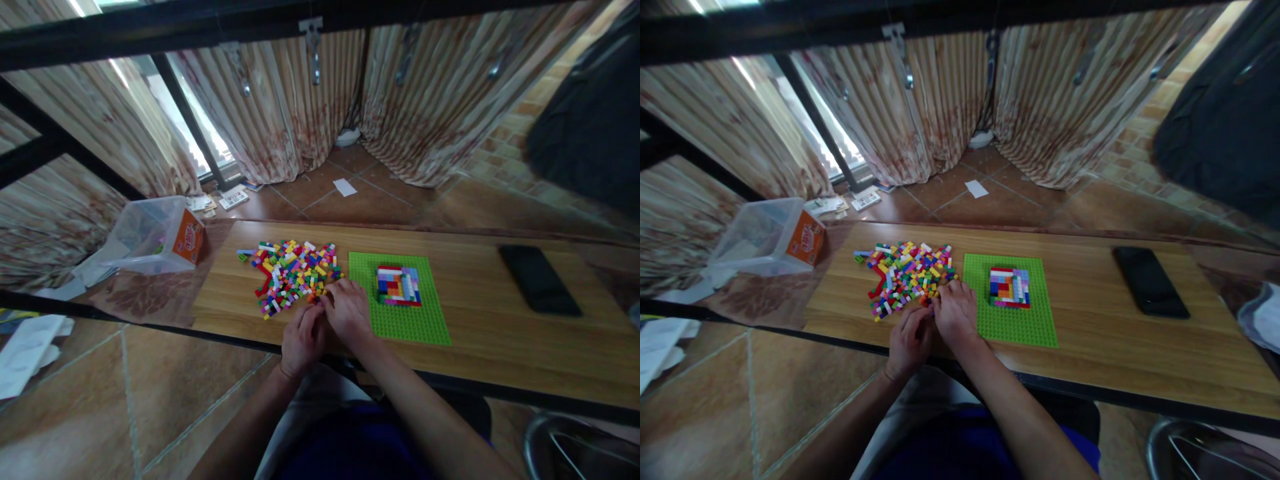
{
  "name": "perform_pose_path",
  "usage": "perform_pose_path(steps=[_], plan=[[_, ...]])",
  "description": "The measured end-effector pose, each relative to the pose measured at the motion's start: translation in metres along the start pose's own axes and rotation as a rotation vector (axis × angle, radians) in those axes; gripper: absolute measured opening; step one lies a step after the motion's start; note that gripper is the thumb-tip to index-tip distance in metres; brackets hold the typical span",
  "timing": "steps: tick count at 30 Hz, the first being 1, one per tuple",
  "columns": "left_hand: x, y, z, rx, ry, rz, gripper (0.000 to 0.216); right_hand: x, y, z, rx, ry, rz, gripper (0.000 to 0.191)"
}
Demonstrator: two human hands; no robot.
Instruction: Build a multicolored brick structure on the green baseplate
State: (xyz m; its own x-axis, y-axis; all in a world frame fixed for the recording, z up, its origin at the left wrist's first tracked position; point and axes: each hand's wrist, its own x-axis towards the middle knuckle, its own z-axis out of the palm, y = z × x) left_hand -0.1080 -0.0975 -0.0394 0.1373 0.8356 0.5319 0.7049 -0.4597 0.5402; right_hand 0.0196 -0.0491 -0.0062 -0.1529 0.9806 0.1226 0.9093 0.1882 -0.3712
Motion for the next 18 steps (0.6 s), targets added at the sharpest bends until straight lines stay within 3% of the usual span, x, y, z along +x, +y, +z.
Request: perform_pose_path(steps=[9, 18], plan=[[0.004, 0.004, -0.001, 0.015, 0.017, 0.009, 0.021, -0.02, 0.018, -0.012, 0.319, 0.233, -0.001, 0.018], [0.006, 0.004, -0.001, 0.004, 0.006, 0.025, 0.018, -0.078, 0.078, -0.046, 0.578, 0.283, 0.381, 0.029]])
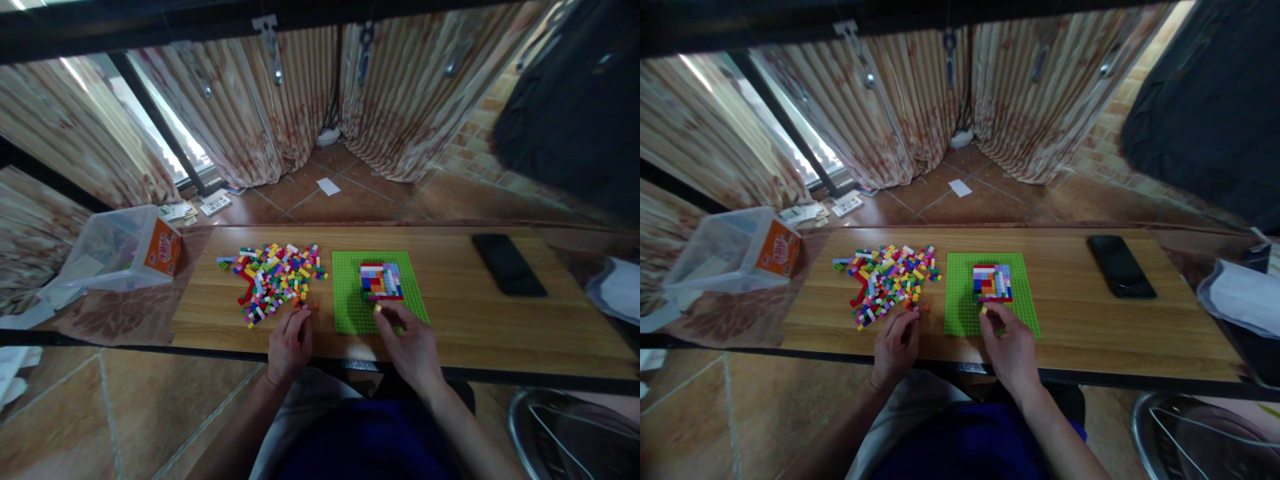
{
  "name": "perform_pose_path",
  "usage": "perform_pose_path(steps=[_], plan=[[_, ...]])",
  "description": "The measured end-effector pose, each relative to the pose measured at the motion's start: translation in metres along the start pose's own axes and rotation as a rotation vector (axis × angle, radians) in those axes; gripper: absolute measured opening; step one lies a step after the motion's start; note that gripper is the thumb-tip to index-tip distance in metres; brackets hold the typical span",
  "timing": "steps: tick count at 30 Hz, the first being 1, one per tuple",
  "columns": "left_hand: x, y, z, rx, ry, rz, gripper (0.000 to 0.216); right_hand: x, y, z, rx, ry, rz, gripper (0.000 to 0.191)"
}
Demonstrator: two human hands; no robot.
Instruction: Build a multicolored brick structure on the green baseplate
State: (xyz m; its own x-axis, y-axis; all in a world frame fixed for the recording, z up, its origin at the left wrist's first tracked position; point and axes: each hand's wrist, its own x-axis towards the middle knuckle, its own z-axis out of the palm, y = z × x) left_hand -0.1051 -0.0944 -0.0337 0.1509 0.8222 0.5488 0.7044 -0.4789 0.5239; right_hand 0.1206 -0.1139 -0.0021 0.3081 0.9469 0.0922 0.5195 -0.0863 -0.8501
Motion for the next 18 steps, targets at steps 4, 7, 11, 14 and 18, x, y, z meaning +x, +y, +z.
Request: perform_pose_path(steps=[4, 7, 11, 14, 18], plan=[[0.001, -0.001, 0.0, 0.006, -0.004, 0.013, 0.017, 0.014, 0.02, -0.027, -0.042, 0.096, 0.07, 0.035], [0.001, -0.001, 0.0, 0.018, -0.007, 0.022, 0.017, 0.029, 0.028, -0.036, -0.046, 0.155, 0.08, 0.038], [0.002, -0.002, 0.0, 0.026, -0.001, 0.03, 0.017, 0.044, 0.033, -0.035, -0.112, 0.164, 0.037, 0.037], [0.002, -0.002, 0.0, 0.035, -0.002, 0.041, 0.016, 0.051, 0.033, -0.029, -0.167, 0.159, -0.015, 0.036], [0.003, -0.002, 0.001, 0.057, -0.002, 0.031, 0.014, 0.057, 0.032, -0.025, -0.18, 0.16, -0.045, 0.034]])
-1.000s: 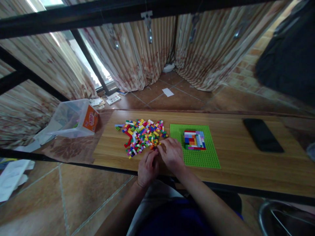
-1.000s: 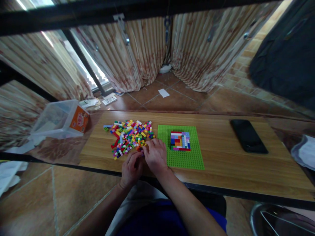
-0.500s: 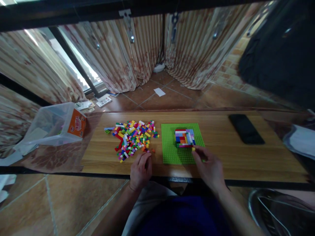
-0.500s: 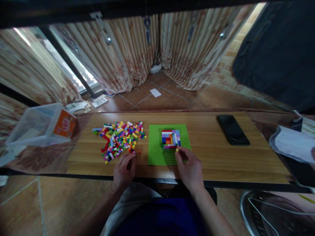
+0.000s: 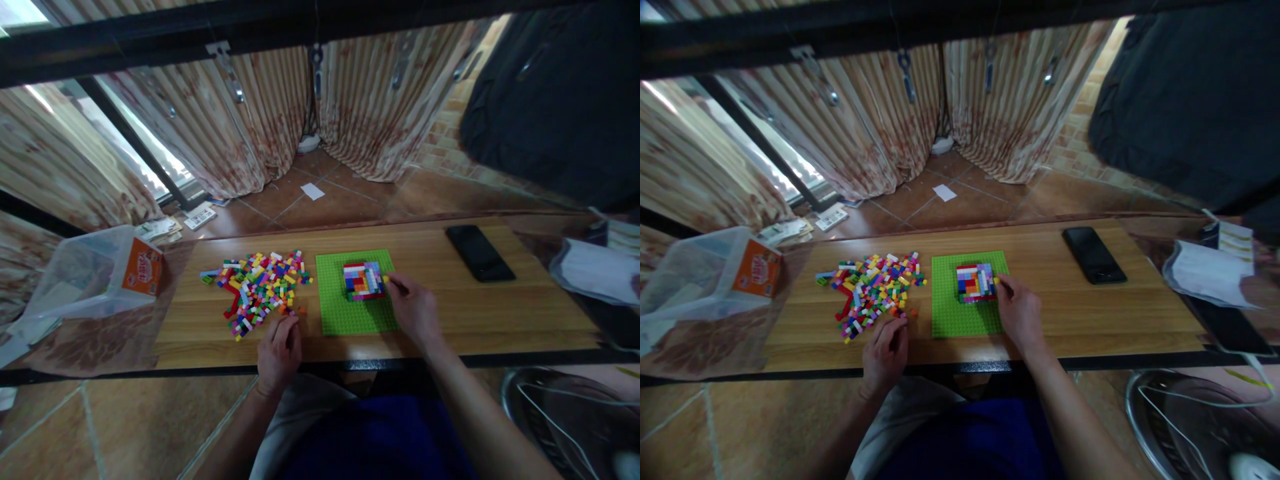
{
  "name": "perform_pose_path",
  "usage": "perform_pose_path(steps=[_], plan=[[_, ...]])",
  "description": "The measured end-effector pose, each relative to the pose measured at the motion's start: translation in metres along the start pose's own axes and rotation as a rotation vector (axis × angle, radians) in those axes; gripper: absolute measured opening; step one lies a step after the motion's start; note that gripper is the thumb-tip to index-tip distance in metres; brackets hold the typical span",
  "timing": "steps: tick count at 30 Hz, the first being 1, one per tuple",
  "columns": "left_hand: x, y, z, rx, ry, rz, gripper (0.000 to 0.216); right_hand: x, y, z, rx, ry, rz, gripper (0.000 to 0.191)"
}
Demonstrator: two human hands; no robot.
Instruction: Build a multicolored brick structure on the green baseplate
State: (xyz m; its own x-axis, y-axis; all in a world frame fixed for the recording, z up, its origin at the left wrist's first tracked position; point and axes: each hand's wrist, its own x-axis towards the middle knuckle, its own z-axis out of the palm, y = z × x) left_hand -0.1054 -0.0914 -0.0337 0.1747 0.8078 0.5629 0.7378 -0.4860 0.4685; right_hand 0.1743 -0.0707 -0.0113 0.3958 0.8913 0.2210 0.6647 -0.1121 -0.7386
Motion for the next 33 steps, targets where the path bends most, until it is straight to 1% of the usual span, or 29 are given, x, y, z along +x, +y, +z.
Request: perform_pose_path(steps=[9, 12, 17, 24, 29, 33], plan=[[-0.001, -0.001, 0.0, -0.007, -0.008, 0.003, 0.016, 0.007, -0.002, 0.005, -0.083, -0.024, 0.007, 0.031], [-0.001, -0.001, 0.0, -0.004, -0.017, 0.001, 0.015, 0.009, -0.003, 0.006, -0.113, -0.047, -0.015, 0.031], [-0.001, 0.001, 0.0, -0.018, -0.022, -0.009, 0.015, 0.009, -0.002, 0.008, -0.147, -0.047, -0.044, 0.032], [-0.001, 0.002, -0.001, -0.031, -0.045, -0.029, 0.016, 0.008, 0.001, 0.009, -0.107, -0.046, -0.035, 0.035], [-0.002, 0.002, 0.0, -0.044, -0.048, -0.038, 0.017, 0.008, 0.003, 0.007, -0.02, -0.044, 0.027, 0.039], [-0.002, 0.002, 0.0, -0.036, -0.046, -0.037, 0.016, 0.011, 0.005, 0.008, 0.052, -0.039, 0.082, 0.037]])
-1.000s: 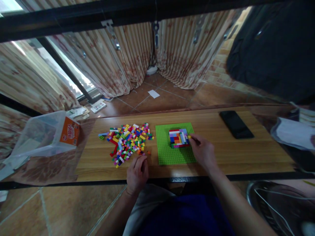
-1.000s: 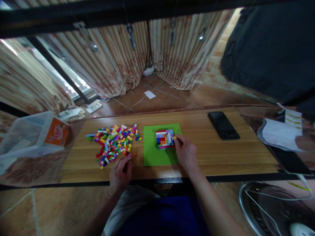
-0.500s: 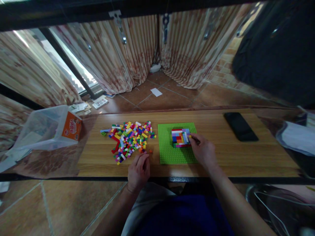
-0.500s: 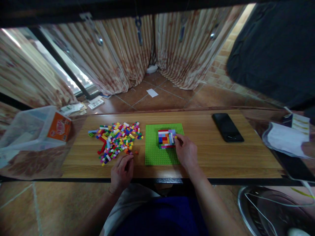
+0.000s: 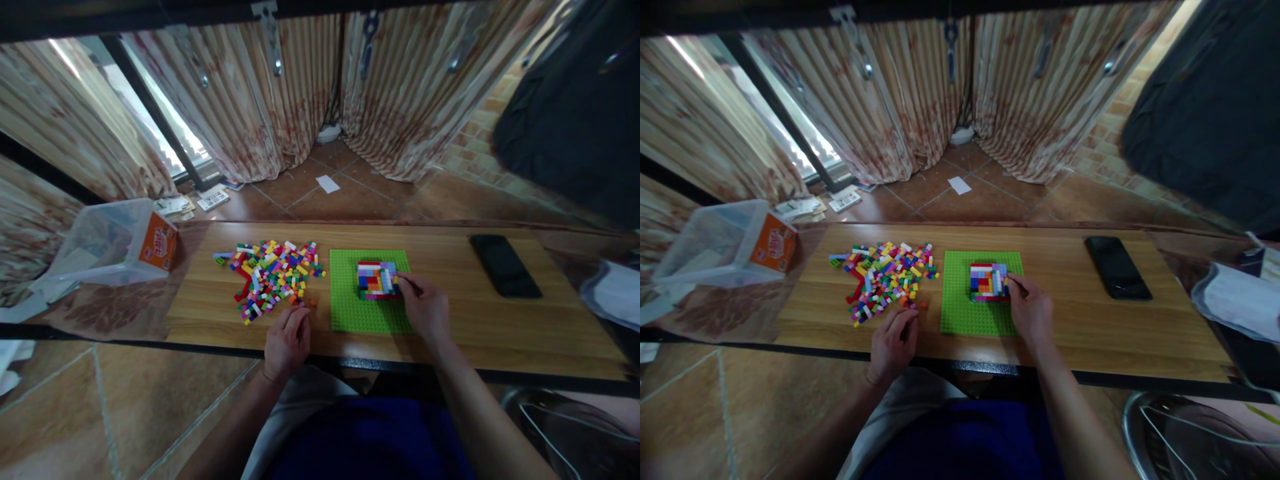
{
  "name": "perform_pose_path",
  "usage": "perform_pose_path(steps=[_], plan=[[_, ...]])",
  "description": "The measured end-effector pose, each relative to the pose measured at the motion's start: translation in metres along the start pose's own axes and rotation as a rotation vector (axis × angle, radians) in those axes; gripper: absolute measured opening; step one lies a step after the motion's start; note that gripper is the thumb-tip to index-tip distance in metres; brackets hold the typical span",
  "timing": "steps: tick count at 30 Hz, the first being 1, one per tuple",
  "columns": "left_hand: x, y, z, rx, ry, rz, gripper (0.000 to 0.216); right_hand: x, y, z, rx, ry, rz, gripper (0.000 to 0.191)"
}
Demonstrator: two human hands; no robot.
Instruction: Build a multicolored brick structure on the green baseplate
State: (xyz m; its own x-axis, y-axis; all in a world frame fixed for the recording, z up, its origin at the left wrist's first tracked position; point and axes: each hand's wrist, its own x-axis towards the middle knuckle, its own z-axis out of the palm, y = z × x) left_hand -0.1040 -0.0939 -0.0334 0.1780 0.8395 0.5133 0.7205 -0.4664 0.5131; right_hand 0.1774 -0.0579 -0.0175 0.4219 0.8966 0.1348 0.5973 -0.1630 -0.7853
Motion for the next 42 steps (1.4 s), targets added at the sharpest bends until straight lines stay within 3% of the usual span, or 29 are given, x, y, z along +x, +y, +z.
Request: perform_pose_path(steps=[13, 23, 27, 36, 42], plan=[[-0.001, -0.002, 0.001, 0.015, -0.012, 0.0, 0.016, 0.013, 0.001, -0.001, 0.233, -0.031, 0.139, 0.032], [-0.002, -0.001, 0.001, 0.011, -0.015, -0.01, 0.016, 0.044, -0.006, -0.016, 0.29, -0.3, 0.404, 0.041], [-0.002, -0.002, 0.001, 0.023, -0.013, -0.006, 0.016, 0.052, -0.004, -0.021, 0.232, -0.374, 0.39, 0.04], [-0.002, -0.001, 0.001, 0.027, -0.018, -0.003, 0.016, 0.046, -0.006, -0.02, 0.25, -0.342, 0.369, 0.042], [-0.002, -0.001, 0.001, 0.036, -0.017, 0.0, 0.016, 0.053, -0.005, -0.021, 0.203, -0.412, 0.402, 0.035]])
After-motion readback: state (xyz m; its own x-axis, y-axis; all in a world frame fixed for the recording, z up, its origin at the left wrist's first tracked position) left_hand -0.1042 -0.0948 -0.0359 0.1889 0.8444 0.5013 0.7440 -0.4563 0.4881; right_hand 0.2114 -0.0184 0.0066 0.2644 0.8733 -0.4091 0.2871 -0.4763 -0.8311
